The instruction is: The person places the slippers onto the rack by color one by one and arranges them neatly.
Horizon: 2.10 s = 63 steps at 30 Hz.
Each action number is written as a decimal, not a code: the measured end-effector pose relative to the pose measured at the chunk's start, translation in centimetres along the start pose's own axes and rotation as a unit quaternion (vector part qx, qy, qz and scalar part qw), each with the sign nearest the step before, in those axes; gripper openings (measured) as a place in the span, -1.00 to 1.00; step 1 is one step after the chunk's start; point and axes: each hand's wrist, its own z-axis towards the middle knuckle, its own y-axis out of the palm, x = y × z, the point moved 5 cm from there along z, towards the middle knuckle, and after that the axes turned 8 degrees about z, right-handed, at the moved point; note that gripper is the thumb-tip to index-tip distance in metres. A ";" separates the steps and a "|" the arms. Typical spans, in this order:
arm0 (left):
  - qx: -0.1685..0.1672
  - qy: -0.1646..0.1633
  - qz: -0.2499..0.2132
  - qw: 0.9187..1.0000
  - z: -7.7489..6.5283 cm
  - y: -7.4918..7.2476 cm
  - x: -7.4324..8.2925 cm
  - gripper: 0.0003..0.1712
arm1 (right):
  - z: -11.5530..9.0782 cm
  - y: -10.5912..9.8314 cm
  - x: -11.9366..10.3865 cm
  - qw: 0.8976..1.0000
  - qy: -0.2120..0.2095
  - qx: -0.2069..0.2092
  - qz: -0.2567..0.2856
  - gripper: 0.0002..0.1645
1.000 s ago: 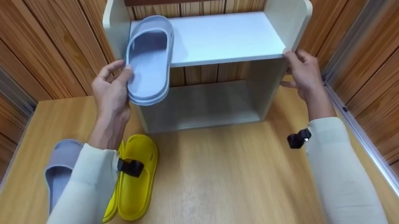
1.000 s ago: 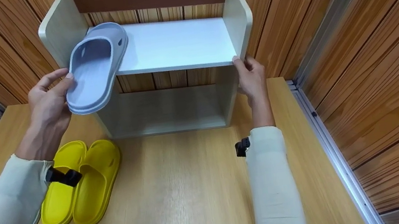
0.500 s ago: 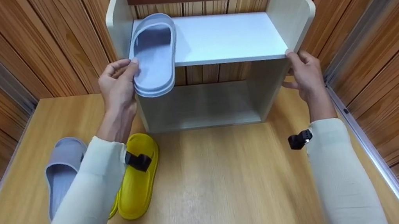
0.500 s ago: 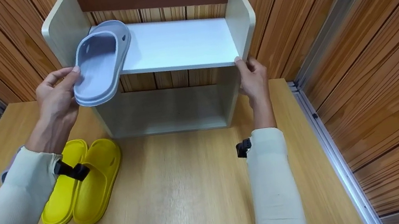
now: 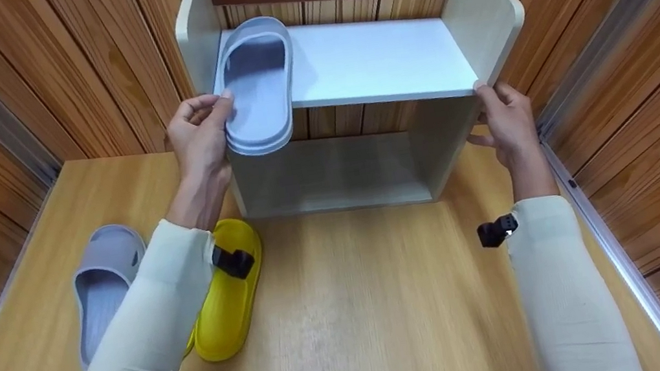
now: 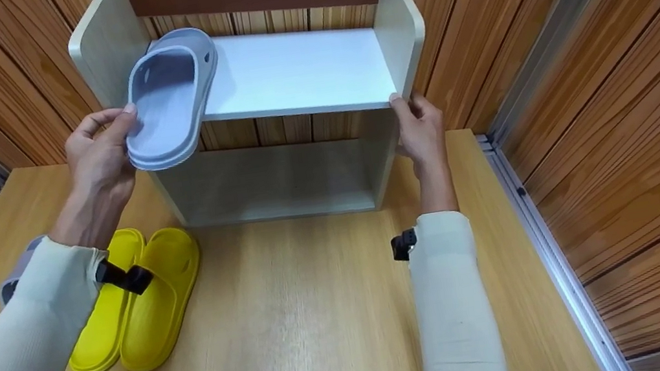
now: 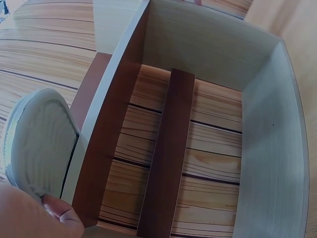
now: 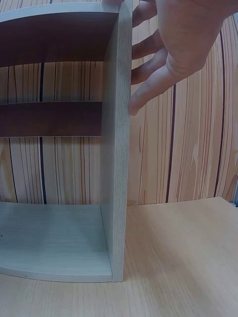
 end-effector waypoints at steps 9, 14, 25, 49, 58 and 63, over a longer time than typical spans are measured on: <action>-0.028 -0.022 0.008 0.999 -0.1 -1.5 -0.8 -0.73 | -0.1 0.1 0.0 1.000 0.005 -0.001 -0.001 -0.31; -0.033 -0.014 0.053 0.998 -0.3 -3.0 -0.9 -0.70 | -0.1 -0.1 -0.1 1.000 0.012 0.009 0.003 -0.41; -0.070 0.078 0.258 0.961 -2.4 -6.0 -0.9 -0.55 | 0.2 0.1 -0.1 1.000 0.013 0.011 0.000 -0.46; -0.061 0.289 0.712 0.637 -6.8 -12.9 -3.9 -0.01 | 0.1 -0.6 0.1 1.000 0.008 0.021 -0.010 -0.37; -0.061 0.224 0.740 0.632 -6.6 -17.7 -7.3 0.02 | 0.0 -0.4 0.1 1.000 0.001 0.026 -0.015 -0.41; -0.058 0.194 0.737 0.645 -6.2 -19.9 -8.7 0.09 | -0.2 -0.3 0.0 1.000 -0.016 0.021 -0.011 -0.40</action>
